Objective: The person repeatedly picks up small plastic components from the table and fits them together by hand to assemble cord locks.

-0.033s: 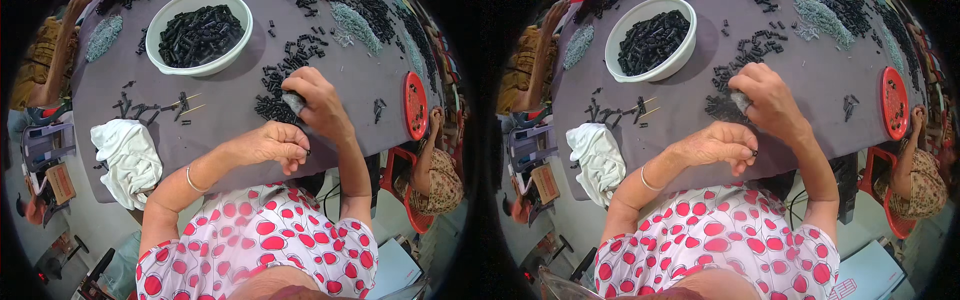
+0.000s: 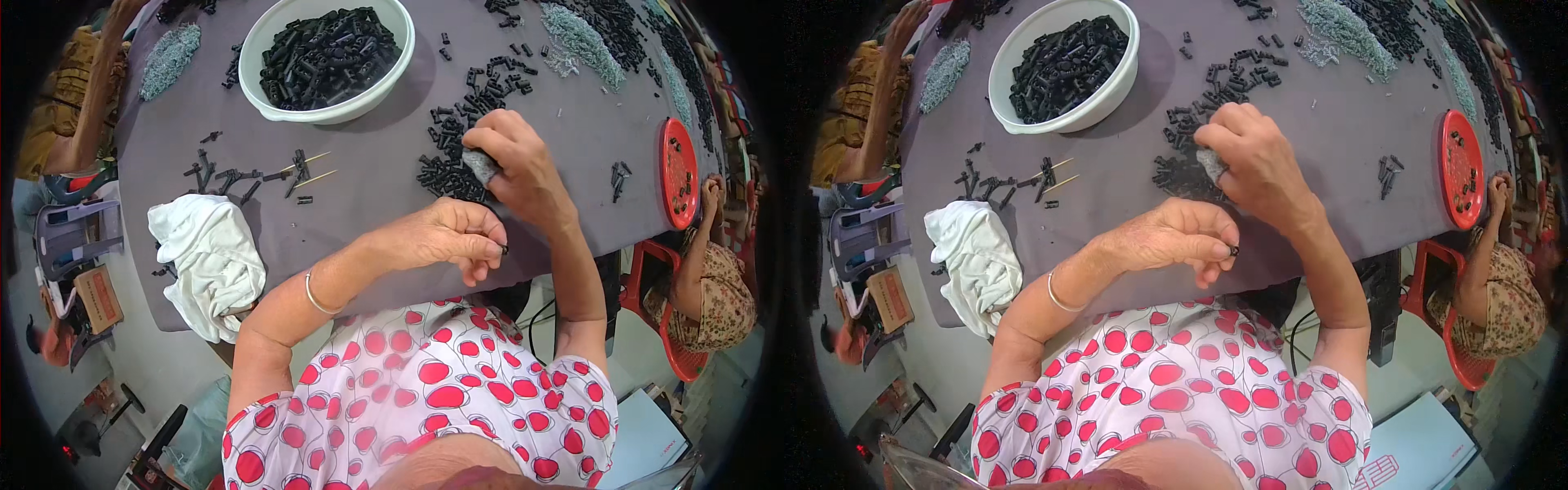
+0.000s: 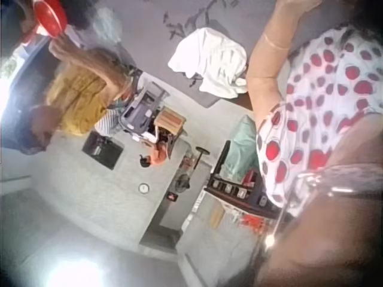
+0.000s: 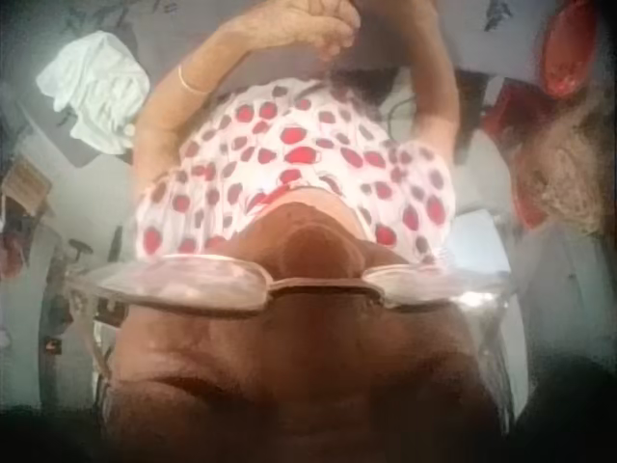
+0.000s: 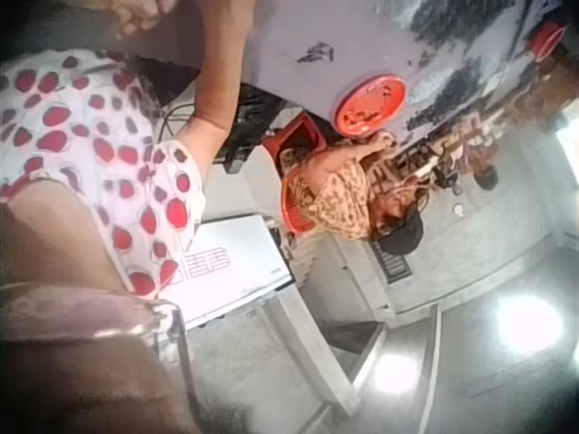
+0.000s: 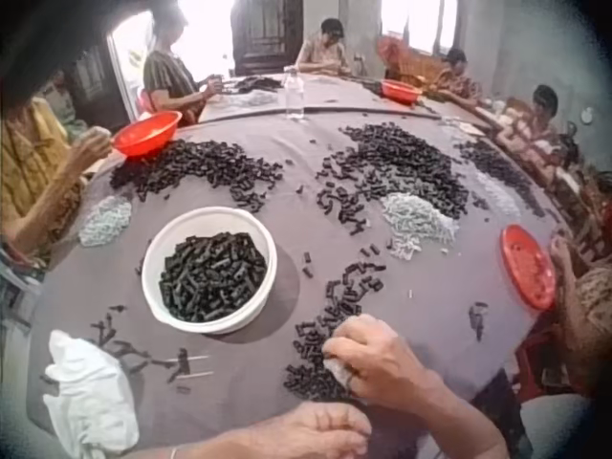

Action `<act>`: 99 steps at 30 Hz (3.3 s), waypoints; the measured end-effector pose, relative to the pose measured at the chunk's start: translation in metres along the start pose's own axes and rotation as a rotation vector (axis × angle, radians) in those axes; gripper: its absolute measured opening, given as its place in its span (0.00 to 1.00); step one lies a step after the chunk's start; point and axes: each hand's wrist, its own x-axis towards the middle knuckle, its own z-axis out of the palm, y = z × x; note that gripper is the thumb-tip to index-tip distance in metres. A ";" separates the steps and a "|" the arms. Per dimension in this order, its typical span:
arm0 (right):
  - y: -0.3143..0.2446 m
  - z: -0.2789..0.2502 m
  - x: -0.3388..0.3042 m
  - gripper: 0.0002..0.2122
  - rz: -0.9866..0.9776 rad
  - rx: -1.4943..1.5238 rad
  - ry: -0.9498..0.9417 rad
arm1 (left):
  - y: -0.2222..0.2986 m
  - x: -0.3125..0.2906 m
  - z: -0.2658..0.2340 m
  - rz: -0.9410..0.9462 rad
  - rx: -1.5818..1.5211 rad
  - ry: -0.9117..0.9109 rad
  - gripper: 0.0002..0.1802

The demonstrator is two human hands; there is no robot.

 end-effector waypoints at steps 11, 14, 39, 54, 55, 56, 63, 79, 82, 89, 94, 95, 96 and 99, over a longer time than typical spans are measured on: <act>0.008 -0.009 -0.022 0.13 0.327 0.301 0.027 | 0.007 -0.007 -0.002 -0.061 0.058 0.006 0.08; 0.012 -0.009 -0.028 0.13 0.330 0.352 0.121 | 0.009 -0.007 -0.002 -0.069 0.075 0.000 0.08; 0.003 0.000 -0.040 0.19 -0.074 0.111 0.098 | 0.004 -0.006 -0.004 -0.083 0.088 -0.052 0.10; 0.005 0.015 -0.015 0.15 0.004 0.083 0.098 | 0.001 -0.005 -0.005 -0.056 0.117 -0.070 0.10; 0.004 0.016 -0.016 0.15 0.001 0.082 0.097 | 0.000 -0.004 -0.006 -0.053 0.119 -0.069 0.10; 0.002 0.016 -0.019 0.15 -0.004 0.092 0.074 | 0.000 -0.004 -0.006 -0.054 0.137 -0.078 0.10; 0.015 -0.017 -0.032 0.12 0.159 0.143 0.356 | 0.001 -0.006 -0.005 -0.064 0.121 -0.069 0.09; 0.020 -0.021 -0.028 0.11 0.265 -0.176 0.046 | 0.004 -0.003 -0.005 -0.066 0.128 -0.058 0.08; 0.029 -0.019 -0.025 0.12 0.241 -0.197 0.006 | 0.003 -0.001 -0.005 -0.052 0.153 -0.065 0.08; 0.025 -0.020 -0.032 0.07 0.469 0.662 0.266 | 0.000 -0.004 -0.007 -0.036 0.042 -0.034 0.07; 0.005 -0.026 -0.045 0.06 0.574 0.939 0.247 | -0.003 -0.001 -0.008 0.172 -0.191 0.054 0.09; 0.003 -0.025 -0.047 0.06 0.570 0.940 0.247 | -0.002 -0.001 -0.007 0.228 -0.187 0.121 0.09; -0.003 -0.023 -0.049 0.06 0.604 1.036 0.248 | -0.002 0.000 -0.007 0.268 -0.184 0.139 0.09; -0.014 -0.023 -0.057 0.08 0.595 1.235 0.266 | 0.001 0.001 -0.005 0.322 -0.149 0.164 0.09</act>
